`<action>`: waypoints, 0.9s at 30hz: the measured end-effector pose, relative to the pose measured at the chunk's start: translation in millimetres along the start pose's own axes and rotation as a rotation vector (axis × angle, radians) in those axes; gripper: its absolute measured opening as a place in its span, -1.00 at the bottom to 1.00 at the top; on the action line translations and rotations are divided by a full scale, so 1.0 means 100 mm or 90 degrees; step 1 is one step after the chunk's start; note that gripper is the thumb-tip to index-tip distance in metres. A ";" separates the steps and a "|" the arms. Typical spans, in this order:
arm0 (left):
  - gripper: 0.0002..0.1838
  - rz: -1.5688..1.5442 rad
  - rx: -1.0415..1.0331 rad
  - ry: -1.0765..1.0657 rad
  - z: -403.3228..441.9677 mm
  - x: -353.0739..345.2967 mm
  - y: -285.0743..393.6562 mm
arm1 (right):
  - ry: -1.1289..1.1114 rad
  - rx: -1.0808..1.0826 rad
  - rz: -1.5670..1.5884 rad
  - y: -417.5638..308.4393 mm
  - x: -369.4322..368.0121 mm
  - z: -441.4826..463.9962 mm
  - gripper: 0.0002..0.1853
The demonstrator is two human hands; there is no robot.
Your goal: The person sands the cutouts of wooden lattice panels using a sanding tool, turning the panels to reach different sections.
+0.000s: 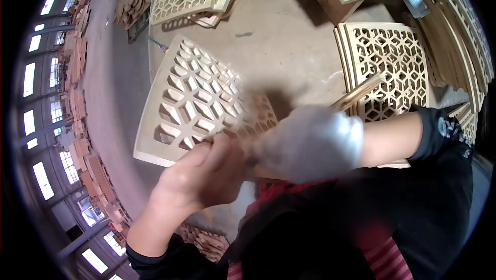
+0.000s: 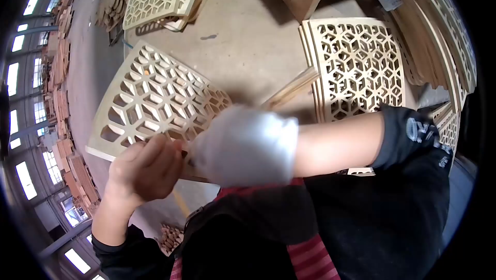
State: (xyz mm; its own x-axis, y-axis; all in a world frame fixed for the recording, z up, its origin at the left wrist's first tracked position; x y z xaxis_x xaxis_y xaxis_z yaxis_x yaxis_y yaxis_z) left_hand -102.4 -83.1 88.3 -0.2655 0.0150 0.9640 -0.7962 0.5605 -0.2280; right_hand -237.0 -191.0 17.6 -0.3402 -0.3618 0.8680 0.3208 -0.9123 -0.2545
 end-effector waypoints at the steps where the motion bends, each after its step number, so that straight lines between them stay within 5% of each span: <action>1: -0.94 0.015 -0.017 -0.002 0.04 0.01 -0.02 | 0.008 0.030 0.006 0.00 -0.03 0.04 -0.85; 2: -0.93 0.014 0.007 0.033 0.00 -0.03 -0.01 | -0.053 -0.007 0.162 0.01 -0.15 -0.01 -0.82; 8: -0.97 -0.012 0.016 0.012 0.02 -0.01 -0.01 | -0.002 -0.036 0.143 0.03 -0.17 -0.15 -0.82; 11: -0.95 0.010 0.054 -0.003 -0.01 0.02 0.00 | -0.120 -0.008 0.109 0.10 0.07 -0.04 -0.83; 13: -0.95 0.008 0.062 0.014 -0.03 0.00 0.02 | -0.050 -0.052 0.009 0.10 0.11 -0.18 -0.82; 17: -0.95 -0.035 0.063 -0.001 0.05 0.05 -0.02 | -0.191 0.009 0.133 0.06 0.04 0.02 -0.78; 23: -0.94 -0.026 0.086 0.050 -0.13 -0.02 -0.09 | -0.321 -0.498 0.627 0.48 0.18 -0.35 -0.65; 27: -0.91 -0.003 0.057 0.051 -0.12 -0.01 -0.14 | -0.437 -0.491 0.401 0.43 0.35 -0.18 -0.72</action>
State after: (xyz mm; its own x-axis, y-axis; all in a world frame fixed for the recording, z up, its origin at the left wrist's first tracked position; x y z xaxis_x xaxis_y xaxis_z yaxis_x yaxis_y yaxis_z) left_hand -84.5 -81.2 92.5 -0.2199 0.0808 0.9722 -0.8439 0.4842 -0.2311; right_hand -251.5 -246.3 29.5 0.3017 -0.8203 0.4859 -0.4294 -0.5719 -0.6989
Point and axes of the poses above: each hand's wrist, its own z-axis towards the middle knuckle, its own x-axis out of the back of the hand, y = z × x, the point moved 2 cm from there along z, towards the middle knuckle, and after that the axes turned 6 degrees about -z, right-handed, at the moved point
